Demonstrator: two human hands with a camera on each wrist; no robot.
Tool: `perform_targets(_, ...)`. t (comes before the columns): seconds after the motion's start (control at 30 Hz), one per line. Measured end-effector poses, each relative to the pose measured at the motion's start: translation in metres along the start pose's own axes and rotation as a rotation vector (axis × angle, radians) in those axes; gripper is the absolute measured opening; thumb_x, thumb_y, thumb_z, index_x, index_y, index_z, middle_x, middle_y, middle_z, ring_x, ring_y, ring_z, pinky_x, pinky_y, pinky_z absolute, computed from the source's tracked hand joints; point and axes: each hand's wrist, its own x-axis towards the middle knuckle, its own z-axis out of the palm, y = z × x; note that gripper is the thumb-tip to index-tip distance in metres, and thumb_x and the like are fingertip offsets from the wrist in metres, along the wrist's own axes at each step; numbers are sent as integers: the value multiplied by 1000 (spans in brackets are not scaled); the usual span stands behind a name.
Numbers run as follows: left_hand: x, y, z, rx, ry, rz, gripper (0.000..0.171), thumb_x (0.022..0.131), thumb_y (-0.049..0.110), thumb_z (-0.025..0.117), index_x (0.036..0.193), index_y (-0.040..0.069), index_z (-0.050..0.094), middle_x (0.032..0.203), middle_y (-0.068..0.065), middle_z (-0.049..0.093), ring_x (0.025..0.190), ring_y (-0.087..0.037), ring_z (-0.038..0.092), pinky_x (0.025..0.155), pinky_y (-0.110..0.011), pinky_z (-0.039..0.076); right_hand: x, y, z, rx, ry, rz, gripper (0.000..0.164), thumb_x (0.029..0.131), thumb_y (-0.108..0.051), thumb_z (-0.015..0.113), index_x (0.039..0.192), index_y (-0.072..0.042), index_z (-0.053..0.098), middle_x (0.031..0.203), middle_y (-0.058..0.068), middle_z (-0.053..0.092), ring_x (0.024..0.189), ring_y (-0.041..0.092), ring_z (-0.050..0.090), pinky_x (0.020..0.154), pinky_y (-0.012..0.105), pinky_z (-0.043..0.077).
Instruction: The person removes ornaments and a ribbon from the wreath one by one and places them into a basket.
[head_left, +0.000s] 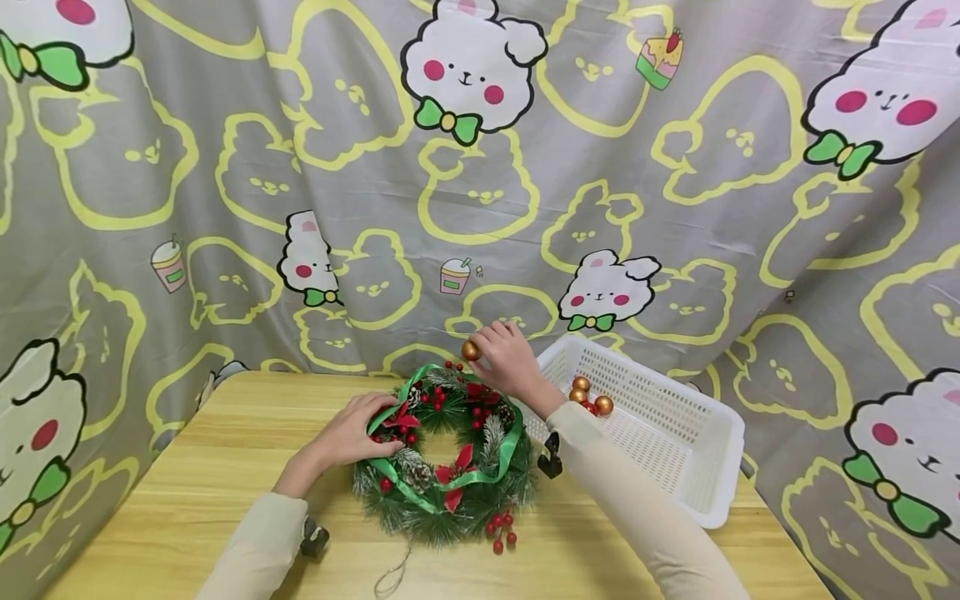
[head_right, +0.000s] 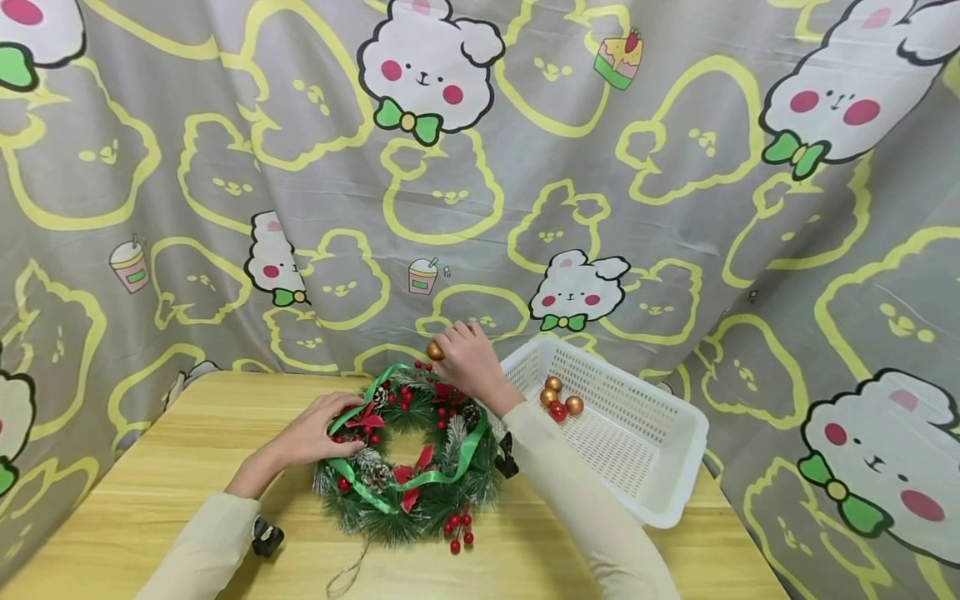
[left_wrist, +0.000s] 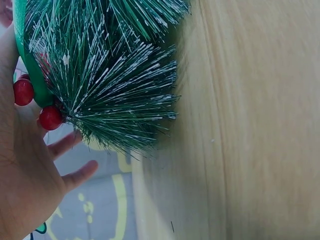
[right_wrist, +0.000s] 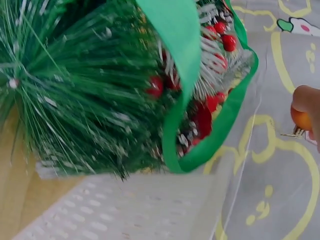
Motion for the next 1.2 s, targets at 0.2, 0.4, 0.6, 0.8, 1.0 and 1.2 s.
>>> perform_targets(0.2,0,1,-1,37,0,5,76,81,57,77,143,17,57,151,-11,51,140,-39,44,108,-67,39,0,15,-6,-22,34,46,30,82,-29,83,103,-11,72,97,4,72,91,24,63,90,44,51)
perform_targets(0.4,0,1,-1,53,-7,13,77,81,59,76,143,17,58,151,-11,51,139,-38,45,108,-66,40,-2,29,-11,-39,9,67,32,82,-29,85,104,-9,73,97,4,72,92,25,63,91,45,50)
perform_targets(0.6,0,2,-3,69,-4,27,76,81,60,76,142,18,58,150,-10,53,138,-38,47,107,-65,41,-4,47,-16,-59,26,78,31,83,-29,83,103,-8,71,97,6,72,92,27,64,89,47,51)
perform_targets(0.8,0,3,-4,71,-2,31,77,81,61,76,142,18,58,150,-10,53,137,-37,48,107,-65,41,-7,67,-23,-35,33,117,31,84,-26,82,106,-7,70,100,9,73,95,29,64,88,48,51)
perform_targets(1.0,2,2,-3,79,10,45,76,81,60,76,141,17,59,149,-10,54,137,-37,48,107,-64,42,-19,88,-32,-31,6,181,39,82,-25,84,111,-3,71,100,13,72,94,32,62,85,49,49)
perform_targets(1.2,1,0,-2,80,9,44,76,81,60,76,142,18,58,149,-10,53,137,-37,48,107,-65,41,-41,107,-35,-36,-23,209,41,81,-24,85,111,-1,71,98,14,71,94,34,61,85,51,49)
